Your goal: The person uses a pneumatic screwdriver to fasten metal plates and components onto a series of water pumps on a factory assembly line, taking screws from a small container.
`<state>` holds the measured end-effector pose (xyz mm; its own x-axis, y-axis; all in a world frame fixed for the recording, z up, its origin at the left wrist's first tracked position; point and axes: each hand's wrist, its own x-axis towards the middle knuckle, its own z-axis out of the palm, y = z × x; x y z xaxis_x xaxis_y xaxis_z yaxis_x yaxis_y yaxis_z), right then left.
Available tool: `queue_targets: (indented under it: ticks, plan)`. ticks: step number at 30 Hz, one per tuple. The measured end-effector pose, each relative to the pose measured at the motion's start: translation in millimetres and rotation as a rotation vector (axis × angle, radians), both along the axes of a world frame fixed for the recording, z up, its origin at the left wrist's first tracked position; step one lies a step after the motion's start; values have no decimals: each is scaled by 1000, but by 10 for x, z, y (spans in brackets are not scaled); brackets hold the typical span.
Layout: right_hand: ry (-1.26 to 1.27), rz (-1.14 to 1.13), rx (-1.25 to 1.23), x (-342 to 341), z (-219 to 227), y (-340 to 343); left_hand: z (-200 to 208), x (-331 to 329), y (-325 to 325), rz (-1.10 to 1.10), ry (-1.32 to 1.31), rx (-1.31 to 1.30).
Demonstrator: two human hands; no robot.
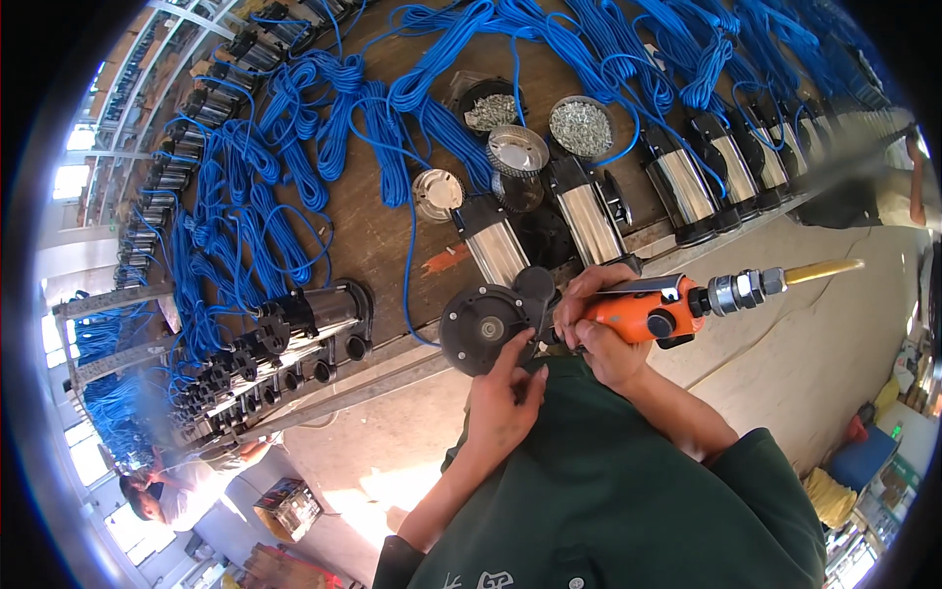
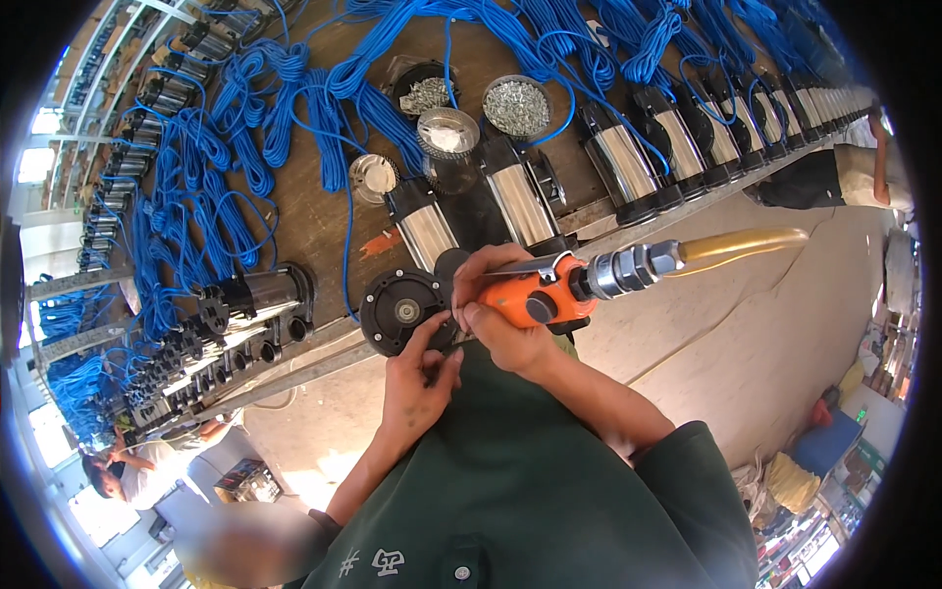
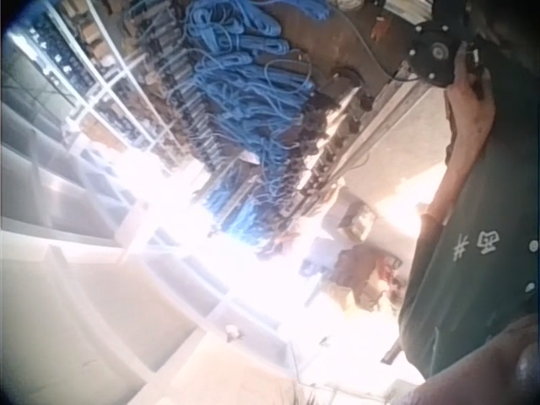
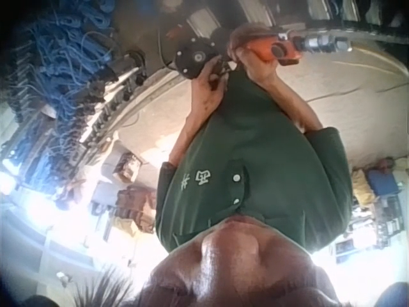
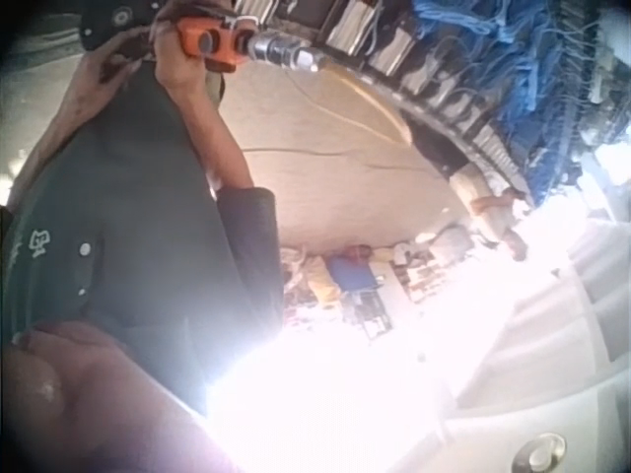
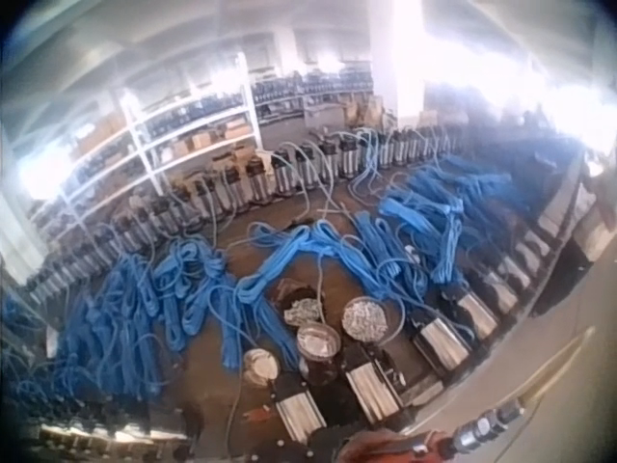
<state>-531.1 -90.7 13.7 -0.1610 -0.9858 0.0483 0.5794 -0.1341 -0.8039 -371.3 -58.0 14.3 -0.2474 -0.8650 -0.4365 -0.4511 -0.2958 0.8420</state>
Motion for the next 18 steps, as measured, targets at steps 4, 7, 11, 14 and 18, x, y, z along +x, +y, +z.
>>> queue_targets:
  ticks: [4,7,11,14,18]
  plan:
    - [90,54,-20,31,-22,-15,-31,48,1,-4,51,2]
    - [4,43,25,75,6,-16,165,160,65,-31,-72,-172]
    - [135,103,-43,85,45,-84,383,394,-47,150,-209,-318]
    - [172,115,-73,114,46,-82,176,537,-184,114,-261,-320]
    - [126,105,-41,141,-31,-44,74,642,-218,27,-247,-277]
